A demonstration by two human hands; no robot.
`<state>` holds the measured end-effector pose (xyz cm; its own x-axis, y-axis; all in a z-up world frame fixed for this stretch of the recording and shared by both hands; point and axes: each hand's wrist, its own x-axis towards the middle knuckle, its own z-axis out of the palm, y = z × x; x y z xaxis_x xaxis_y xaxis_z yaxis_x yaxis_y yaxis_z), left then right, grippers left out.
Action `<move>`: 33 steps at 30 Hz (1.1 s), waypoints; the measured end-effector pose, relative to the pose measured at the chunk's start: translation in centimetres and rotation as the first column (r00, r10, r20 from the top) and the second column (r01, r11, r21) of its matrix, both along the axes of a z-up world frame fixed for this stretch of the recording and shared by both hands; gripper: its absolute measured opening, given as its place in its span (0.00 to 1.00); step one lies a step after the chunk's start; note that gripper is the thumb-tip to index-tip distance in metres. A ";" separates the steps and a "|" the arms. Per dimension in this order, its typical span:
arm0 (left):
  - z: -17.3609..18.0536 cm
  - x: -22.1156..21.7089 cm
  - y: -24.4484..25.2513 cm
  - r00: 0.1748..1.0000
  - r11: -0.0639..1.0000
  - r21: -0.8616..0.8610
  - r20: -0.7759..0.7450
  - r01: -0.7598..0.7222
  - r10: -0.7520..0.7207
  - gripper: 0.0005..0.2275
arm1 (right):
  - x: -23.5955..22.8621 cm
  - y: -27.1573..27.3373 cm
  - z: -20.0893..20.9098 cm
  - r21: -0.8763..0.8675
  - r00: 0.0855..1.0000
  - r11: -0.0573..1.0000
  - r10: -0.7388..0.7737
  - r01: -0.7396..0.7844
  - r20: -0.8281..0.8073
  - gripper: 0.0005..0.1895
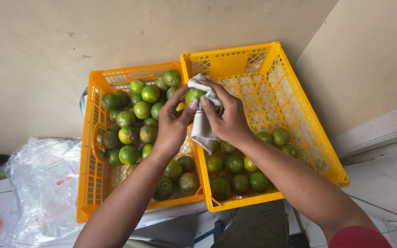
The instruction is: Cleaning oranges by wiping them individually with a cloth and transferring them from one crate to another.
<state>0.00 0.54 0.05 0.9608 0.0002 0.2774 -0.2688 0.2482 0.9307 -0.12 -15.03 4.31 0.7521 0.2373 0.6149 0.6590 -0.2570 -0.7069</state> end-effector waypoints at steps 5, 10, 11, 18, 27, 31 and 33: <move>0.3 -0.1 0.2 1.000 0.999 0.047 0.018 -0.024 0.023 0.20 | -0.1 0.2 -0.4 0.005 0.998 1.000 -0.015 0.015 0.065 0.20; 1.2 -0.9 -0.6 0.997 0.993 0.108 0.043 0.053 -0.058 0.21 | 1.3 -0.9 -1.9 0.044 0.994 0.997 -0.066 0.070 -0.086 0.21; 1.0 -0.8 -0.6 0.998 0.992 0.120 0.047 0.044 -0.050 0.21 | 1.6 -1.0 -2.4 0.058 0.989 0.997 -0.043 0.051 -0.139 0.23; -2.0 1.2 0.4 0.992 0.995 -0.081 -0.113 -0.063 0.053 0.15 | -0.3 0.6 -0.1 -0.071 0.993 0.997 0.046 -0.038 0.112 0.22; 1.2 -0.7 -0.4 0.977 0.938 0.328 0.211 -0.111 0.042 0.14 | 3.9 -1.5 -6.7 0.099 0.975 0.995 -0.003 0.025 -0.222 0.25; -0.8 0.6 -0.2 0.994 0.988 0.129 -0.061 -0.084 0.092 0.14 | -0.1 0.7 -0.8 -0.029 0.997 0.999 -0.018 0.016 -0.081 0.23; -2.1 1.6 0.3 0.959 0.994 -0.049 -0.271 -0.101 0.084 0.16 | -0.8 1.0 0.1 -0.201 0.987 0.979 0.058 -0.028 0.149 0.18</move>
